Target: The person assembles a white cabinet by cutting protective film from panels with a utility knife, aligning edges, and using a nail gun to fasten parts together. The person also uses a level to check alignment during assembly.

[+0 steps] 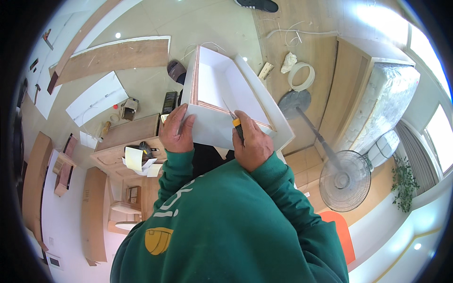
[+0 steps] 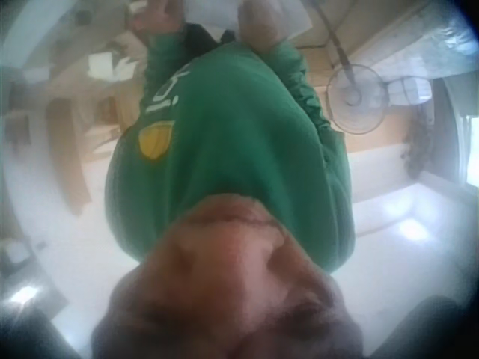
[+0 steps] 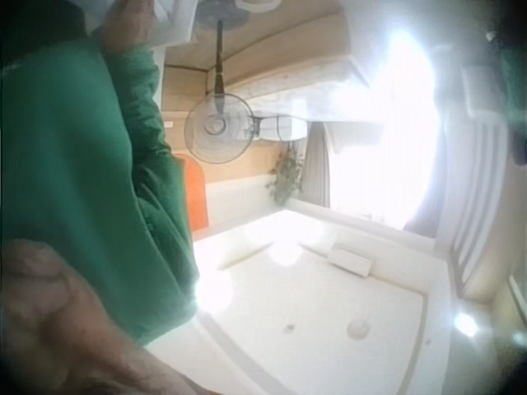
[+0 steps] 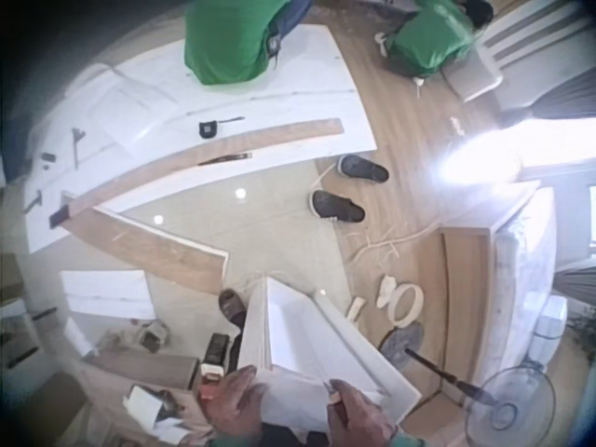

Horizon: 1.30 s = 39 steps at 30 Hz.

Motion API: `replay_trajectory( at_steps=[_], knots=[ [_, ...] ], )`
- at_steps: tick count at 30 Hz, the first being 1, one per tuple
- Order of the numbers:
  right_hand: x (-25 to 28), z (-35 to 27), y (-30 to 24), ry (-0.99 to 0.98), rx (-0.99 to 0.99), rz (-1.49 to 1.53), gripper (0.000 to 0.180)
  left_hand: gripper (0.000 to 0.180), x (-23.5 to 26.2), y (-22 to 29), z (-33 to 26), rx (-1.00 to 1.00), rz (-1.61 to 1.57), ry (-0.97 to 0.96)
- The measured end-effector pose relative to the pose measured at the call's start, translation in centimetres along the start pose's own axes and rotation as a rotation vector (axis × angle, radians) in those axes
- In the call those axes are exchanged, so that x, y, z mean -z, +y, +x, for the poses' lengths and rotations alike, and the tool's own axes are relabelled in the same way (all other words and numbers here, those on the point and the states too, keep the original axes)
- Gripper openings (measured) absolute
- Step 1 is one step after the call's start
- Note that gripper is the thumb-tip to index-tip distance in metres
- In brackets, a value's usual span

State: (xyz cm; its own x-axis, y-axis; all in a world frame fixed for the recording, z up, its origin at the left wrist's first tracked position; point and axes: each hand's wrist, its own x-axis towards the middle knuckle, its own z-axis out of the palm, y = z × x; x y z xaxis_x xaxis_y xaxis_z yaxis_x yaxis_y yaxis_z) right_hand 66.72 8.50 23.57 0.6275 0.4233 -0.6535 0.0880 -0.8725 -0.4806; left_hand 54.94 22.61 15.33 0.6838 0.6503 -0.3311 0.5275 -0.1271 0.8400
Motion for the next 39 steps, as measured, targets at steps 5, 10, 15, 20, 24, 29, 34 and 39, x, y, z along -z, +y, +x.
replay_trajectory(
  at_steps=[5,10,15,20,24,29,34,39],
  knots=[
    [0.8,2.1,-3.2,-0.08,-0.003,-0.008,0.032,0.023,-0.1,-0.4,-0.2,0.063,-0.126,-0.001],
    [-0.7,3.2,-5.5,-0.282,-0.118,-0.148,0.019,0.021,-0.6,-0.5,-0.7,0.121,-0.131,0.036],
    [-1.0,3.6,-5.6,-0.297,-0.042,-0.201,0.016,0.022,-1.1,-0.3,-0.6,0.175,-0.237,0.06],
    [-0.8,3.7,-6.1,-0.299,-0.017,-0.255,0.015,0.022,-1.4,-0.4,-0.4,0.106,-0.184,0.098],
    [-0.5,4.2,-5.8,-0.33,-0.059,-0.318,0.016,0.021,-1.5,-0.2,-0.3,0.064,-0.157,0.112],
    [-0.3,4.0,-6.5,-0.327,-0.032,-0.255,0.016,0.02,-1.5,-0.7,-0.4,0.024,-0.182,0.114],
    [-0.7,4.0,-6.1,-0.384,-0.112,-0.276,0.017,0.019,-1.5,-0.5,-0.3,0.026,-0.135,0.112],
    [-0.4,4.1,-6.2,-0.373,-0.095,-0.282,0.017,0.018,-1.5,-0.2,-0.2,0.035,-0.14,0.114]
  ],
)
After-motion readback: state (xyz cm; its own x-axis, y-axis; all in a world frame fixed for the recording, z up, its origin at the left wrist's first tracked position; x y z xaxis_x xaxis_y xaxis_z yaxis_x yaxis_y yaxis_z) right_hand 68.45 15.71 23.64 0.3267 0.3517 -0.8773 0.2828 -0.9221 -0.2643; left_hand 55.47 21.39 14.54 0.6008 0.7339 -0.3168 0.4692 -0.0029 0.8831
